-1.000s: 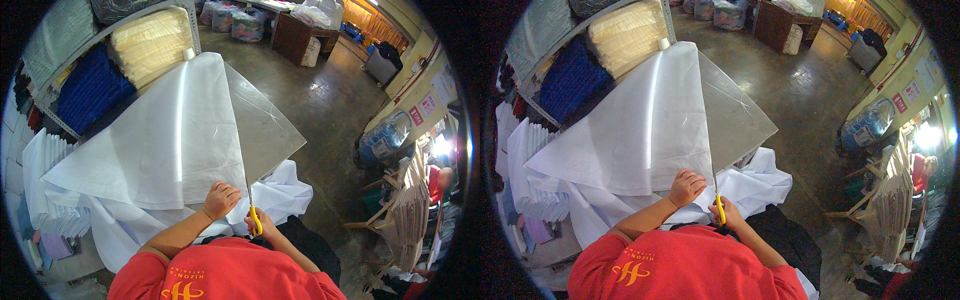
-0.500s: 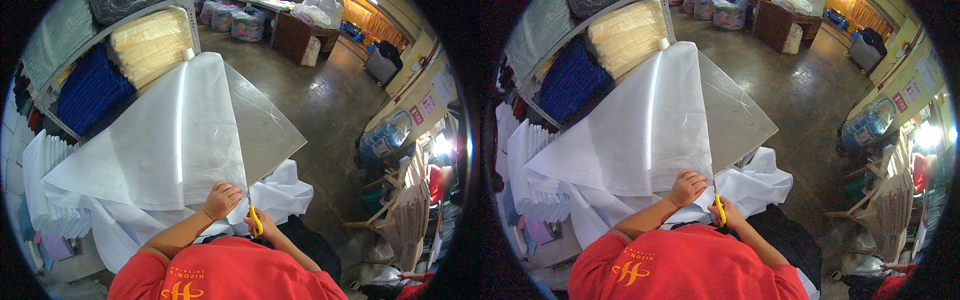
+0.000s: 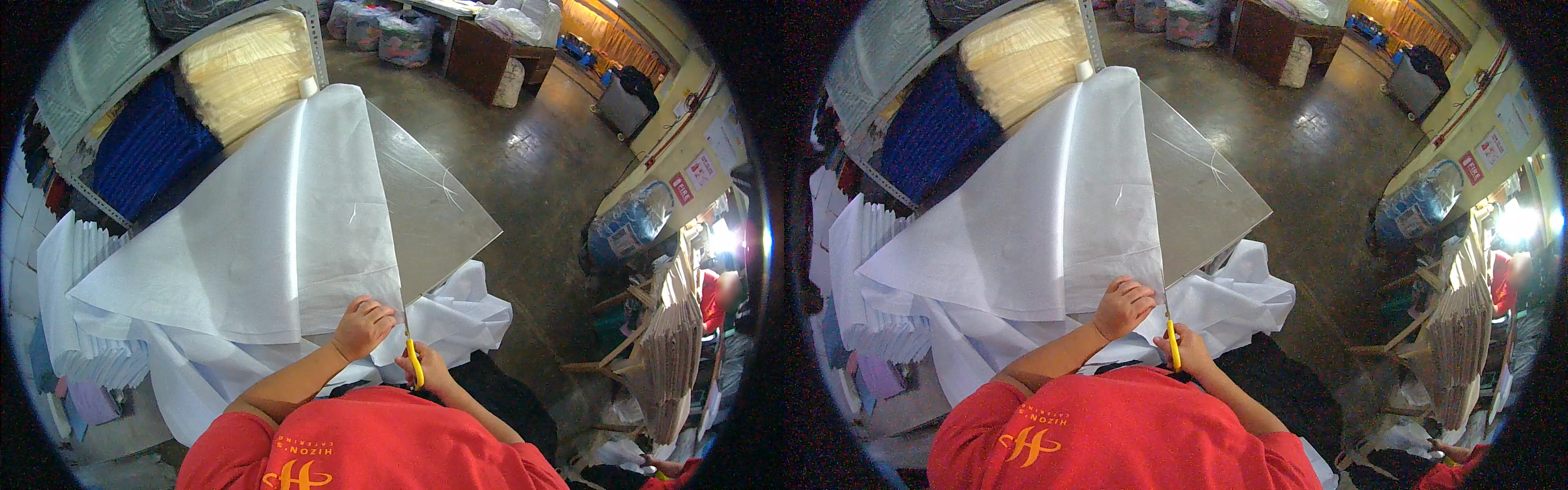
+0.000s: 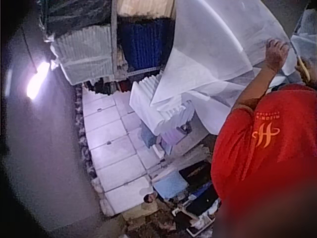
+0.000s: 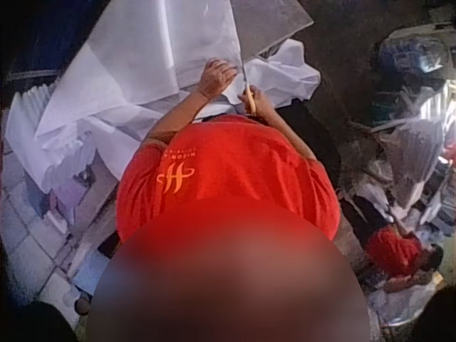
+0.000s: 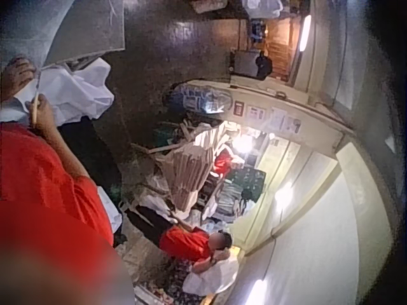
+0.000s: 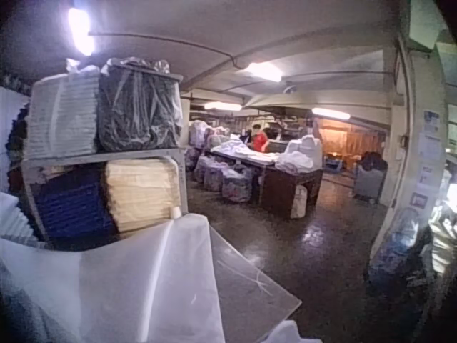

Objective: The person uses yellow-handled scissors to cut a large white fabric sheet on a metal table, then folds the cut piece and places it on a pile. The person repeats the cutting and folding process with additional fabric pieces.

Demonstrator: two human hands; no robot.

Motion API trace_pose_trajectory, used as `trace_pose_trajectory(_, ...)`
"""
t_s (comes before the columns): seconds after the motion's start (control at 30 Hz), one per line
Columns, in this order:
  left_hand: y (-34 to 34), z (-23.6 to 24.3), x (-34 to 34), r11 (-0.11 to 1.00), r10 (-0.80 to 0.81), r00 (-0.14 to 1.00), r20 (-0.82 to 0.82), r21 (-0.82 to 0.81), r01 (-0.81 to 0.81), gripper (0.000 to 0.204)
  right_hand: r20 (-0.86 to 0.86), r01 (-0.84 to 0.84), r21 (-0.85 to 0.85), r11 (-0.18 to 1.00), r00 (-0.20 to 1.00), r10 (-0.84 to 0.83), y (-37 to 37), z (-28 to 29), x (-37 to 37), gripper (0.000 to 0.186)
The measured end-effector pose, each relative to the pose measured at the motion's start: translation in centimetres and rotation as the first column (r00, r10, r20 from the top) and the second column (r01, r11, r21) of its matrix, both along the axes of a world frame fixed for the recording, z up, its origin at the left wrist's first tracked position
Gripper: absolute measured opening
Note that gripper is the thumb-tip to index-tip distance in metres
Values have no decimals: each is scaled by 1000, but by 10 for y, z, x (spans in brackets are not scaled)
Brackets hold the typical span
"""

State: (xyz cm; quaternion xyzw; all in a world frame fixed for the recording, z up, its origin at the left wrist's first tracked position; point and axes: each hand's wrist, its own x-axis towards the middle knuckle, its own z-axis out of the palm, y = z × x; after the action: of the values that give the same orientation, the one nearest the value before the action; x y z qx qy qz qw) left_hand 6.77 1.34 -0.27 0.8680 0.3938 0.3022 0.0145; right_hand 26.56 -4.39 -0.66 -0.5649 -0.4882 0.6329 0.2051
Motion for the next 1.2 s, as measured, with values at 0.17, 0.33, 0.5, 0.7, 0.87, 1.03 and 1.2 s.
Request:
trace_pose_trajectory(0.17,0,-1,0,1000,3,1000,-4,6,-3,12,16,10,-13,1000,1000,-10,-1,3,-2,35)
trace_pose_trajectory(0.33,0,-1,0,1000,-2,1000,-6,5,2,12,81,-2,-13,1000,997,3,-1,8,-3,35)
trace_pose_trajectory(0.5,0,-1,0,1000,-7,1000,-16,12,7,11,121,-8,16,1000,993,6,-2,8,-5,36)
trace_pose_trajectory(0.7,0,0,0,1000,-7,1000,-18,6,7,8,124,-32,15,999,992,30,-2,7,-2,36)
trace_pose_trajectory(0.87,1,1,0,1000,-22,1000,3,-4,22,8,-32,2,-38,999,999,-3,1,4,3,35)
trace_pose_trajectory(1.03,2,0,-2,999,-35,999,34,12,35,10,-88,-28,-54,998,996,24,13,2,4,37)
trace_pose_trajectory(1.2,1,-1,-3,1000,-27,998,50,8,26,12,-119,-32,-70,997,993,24,20,6,6,39)
